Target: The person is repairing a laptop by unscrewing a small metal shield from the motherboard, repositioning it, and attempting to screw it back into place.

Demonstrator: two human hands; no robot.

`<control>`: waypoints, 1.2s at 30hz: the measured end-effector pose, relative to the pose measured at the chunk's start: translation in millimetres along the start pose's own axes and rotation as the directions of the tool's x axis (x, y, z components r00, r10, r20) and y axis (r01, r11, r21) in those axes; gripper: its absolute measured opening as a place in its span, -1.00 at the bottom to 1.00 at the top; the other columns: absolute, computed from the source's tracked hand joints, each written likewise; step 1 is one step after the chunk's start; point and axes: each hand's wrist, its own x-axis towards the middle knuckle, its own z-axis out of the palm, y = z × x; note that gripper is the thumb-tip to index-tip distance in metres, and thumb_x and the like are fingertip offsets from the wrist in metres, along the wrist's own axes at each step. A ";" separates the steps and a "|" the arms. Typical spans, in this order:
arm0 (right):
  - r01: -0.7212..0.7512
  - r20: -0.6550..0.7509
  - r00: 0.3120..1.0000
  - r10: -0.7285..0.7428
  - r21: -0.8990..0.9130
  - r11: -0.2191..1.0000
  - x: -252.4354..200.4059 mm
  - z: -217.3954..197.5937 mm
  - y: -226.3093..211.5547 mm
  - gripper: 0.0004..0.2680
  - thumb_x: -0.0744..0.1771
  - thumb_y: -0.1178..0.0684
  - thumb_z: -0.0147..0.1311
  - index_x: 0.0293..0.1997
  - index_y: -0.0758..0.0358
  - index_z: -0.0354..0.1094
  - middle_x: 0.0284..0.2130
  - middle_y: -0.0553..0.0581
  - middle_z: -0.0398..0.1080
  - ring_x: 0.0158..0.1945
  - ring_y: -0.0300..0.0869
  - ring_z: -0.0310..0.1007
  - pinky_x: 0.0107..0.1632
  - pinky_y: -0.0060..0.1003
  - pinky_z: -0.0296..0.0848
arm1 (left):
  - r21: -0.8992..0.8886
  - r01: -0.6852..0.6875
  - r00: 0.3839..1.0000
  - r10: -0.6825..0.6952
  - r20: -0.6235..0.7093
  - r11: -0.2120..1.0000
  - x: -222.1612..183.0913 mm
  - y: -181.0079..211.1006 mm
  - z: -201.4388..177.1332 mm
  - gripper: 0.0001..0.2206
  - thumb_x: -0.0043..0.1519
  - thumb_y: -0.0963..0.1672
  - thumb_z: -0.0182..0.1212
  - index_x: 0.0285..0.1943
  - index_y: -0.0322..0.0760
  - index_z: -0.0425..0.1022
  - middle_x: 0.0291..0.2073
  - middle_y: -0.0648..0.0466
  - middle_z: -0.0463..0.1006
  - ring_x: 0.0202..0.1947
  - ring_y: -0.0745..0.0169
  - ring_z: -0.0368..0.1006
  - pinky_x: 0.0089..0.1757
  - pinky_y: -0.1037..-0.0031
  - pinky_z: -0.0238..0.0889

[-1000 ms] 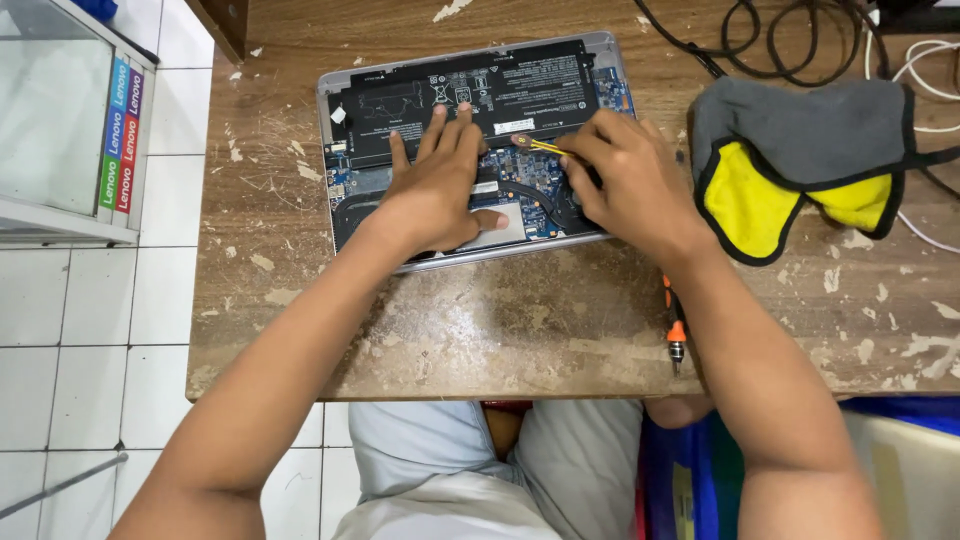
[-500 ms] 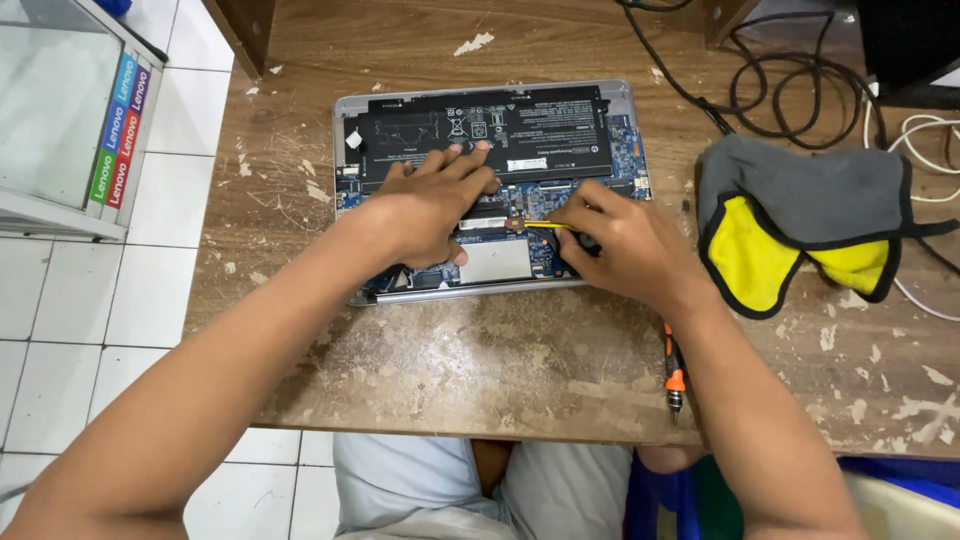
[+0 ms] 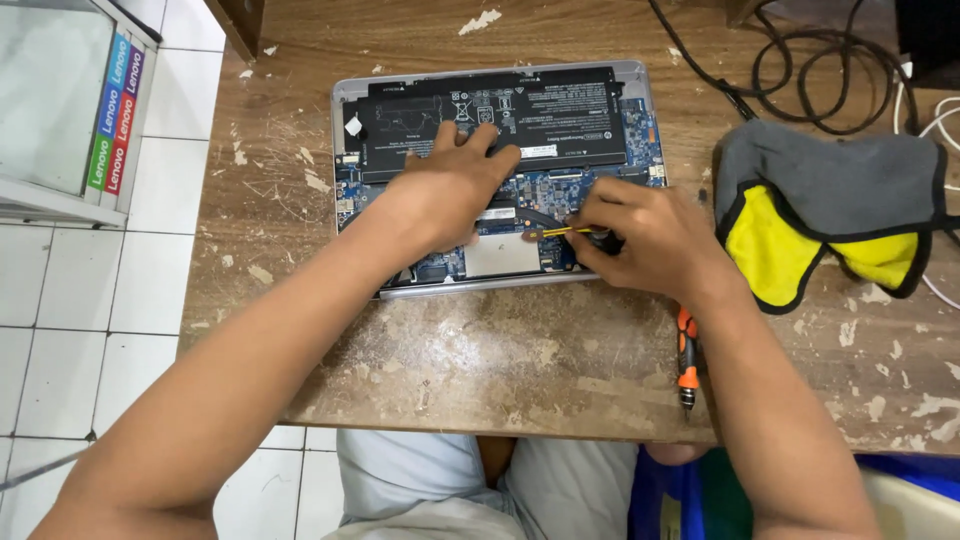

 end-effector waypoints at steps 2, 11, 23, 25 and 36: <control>-0.014 0.004 1.000 0.014 0.011 1.000 -0.9 0.8 -0.1 -0.95 0.21 0.10 0.33 -0.42 0.09 0.52 -0.47 -0.07 0.47 -0.61 -0.14 0.43 -0.53 -0.30 0.36 | -0.001 0.004 1.000 -0.004 -0.003 1.000 3.4 0.5 1.5 -0.17 -0.12 -0.31 0.54 0.42 -0.33 0.29 0.33 -0.33 0.22 0.32 -0.56 0.06 -0.04 -0.63 0.14; -0.084 0.048 0.995 0.082 0.047 0.995 -4.4 -2.0 3.9 -0.93 0.23 0.07 0.31 -0.41 0.09 0.49 -0.50 -0.07 0.44 -0.54 -0.12 0.46 -0.45 -0.25 0.37 | -0.105 0.053 0.996 -0.060 -0.066 0.993 2.5 16.1 5.0 -0.27 -0.03 -0.19 0.53 0.38 -0.42 0.32 0.29 -0.38 0.20 0.32 -0.66 -0.01 -0.05 -0.79 -0.12; 0.003 -0.065 0.998 -0.001 0.035 0.999 -9.1 4.6 20.1 -0.94 0.31 0.04 0.24 -0.33 0.10 0.48 -0.43 -0.08 0.41 -0.51 -0.15 0.39 -0.44 -0.20 0.24 | -0.155 0.186 0.981 -0.193 -0.026 0.970 -10.1 39.7 -13.0 -0.26 0.07 -0.02 0.49 0.36 -0.39 0.18 0.31 -0.23 0.06 0.36 -0.53 -0.13 0.12 -0.66 -0.27; 0.055 -0.047 0.997 -0.054 0.019 0.998 -10.6 5.0 18.7 -0.94 0.35 0.07 0.17 -0.29 0.15 0.49 -0.39 -0.07 0.40 -0.52 -0.12 0.33 -0.47 -0.13 0.13 | -0.136 0.297 0.954 -0.287 0.086 0.945 -12.3 45.9 -17.2 -0.25 0.16 0.09 0.43 0.40 -0.20 0.08 0.42 -0.04 -0.07 0.43 -0.30 -0.23 0.31 -0.47 -0.31; 0.068 -0.015 0.998 -0.067 0.023 0.997 -10.7 2.7 17.0 -0.94 0.35 0.07 0.15 -0.28 0.12 0.49 -0.36 -0.08 0.42 -0.43 -0.14 0.40 -0.49 -0.12 0.11 | -0.095 0.221 0.973 -0.212 0.096 0.971 -19.5 43.8 -14.0 -0.15 0.08 0.11 0.51 0.38 -0.24 0.03 0.38 -0.08 -0.03 0.40 -0.31 -0.21 0.32 -0.50 -0.37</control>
